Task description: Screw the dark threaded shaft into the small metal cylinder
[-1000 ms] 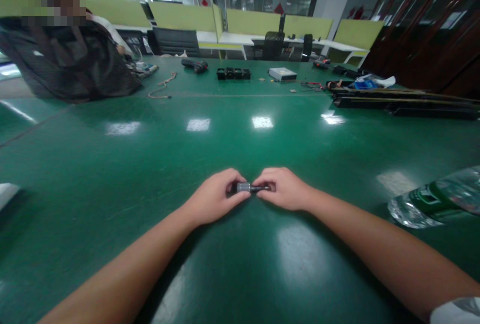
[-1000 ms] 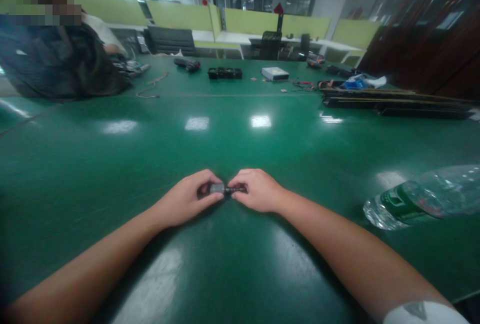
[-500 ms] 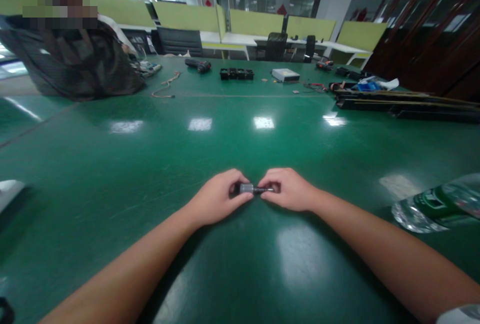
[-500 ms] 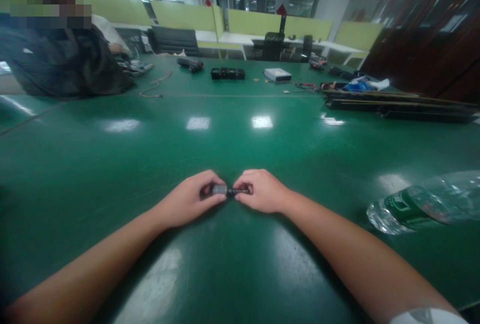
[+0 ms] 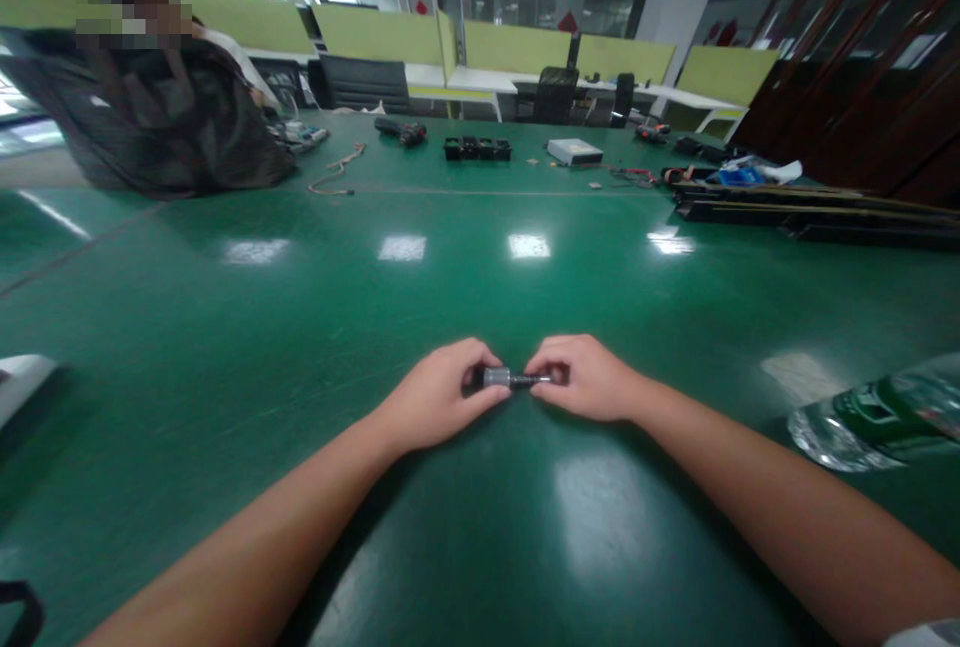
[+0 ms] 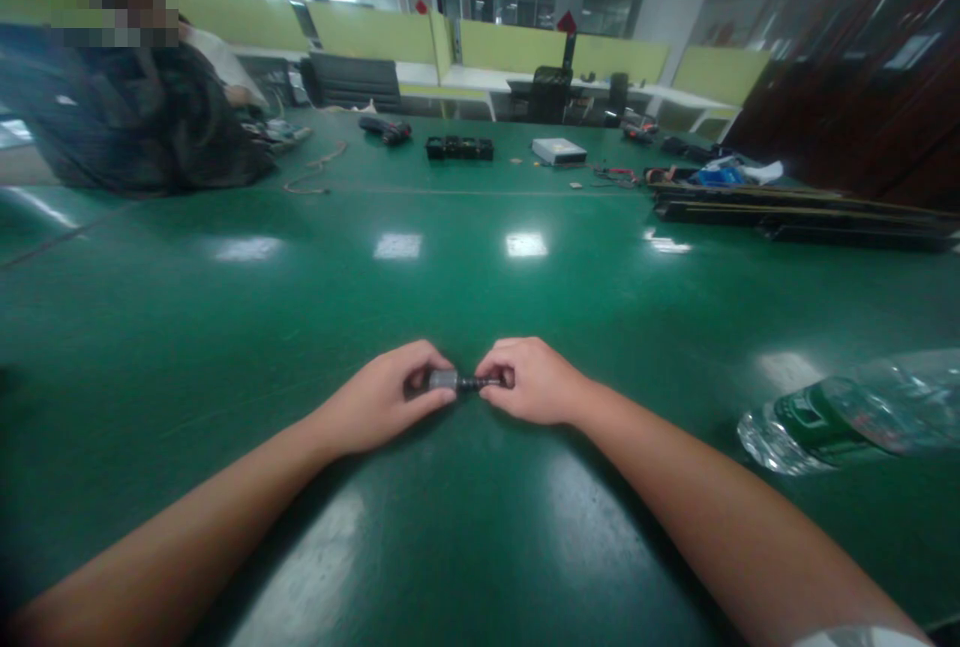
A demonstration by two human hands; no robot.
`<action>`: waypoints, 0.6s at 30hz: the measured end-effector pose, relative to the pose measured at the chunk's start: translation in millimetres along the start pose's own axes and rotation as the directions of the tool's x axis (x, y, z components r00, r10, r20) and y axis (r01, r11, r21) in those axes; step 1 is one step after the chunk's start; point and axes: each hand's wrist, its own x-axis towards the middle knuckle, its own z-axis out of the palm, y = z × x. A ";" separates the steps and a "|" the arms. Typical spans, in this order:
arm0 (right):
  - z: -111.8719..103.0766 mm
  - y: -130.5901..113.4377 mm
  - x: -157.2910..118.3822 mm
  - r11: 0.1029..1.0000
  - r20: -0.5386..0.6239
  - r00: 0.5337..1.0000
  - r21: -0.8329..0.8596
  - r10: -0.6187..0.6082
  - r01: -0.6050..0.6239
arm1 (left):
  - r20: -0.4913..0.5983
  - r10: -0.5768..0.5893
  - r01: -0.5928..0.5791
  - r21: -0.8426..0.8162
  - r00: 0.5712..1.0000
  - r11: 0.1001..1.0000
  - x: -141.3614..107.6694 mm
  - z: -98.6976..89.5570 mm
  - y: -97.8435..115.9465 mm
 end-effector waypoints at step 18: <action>-9.1 4.9 -0.9 0.998 0.037 0.998 0.029 0.058 -0.059 | 0.008 -0.017 0.017 0.000 1.000 1.000 0.1 -1.4 3.1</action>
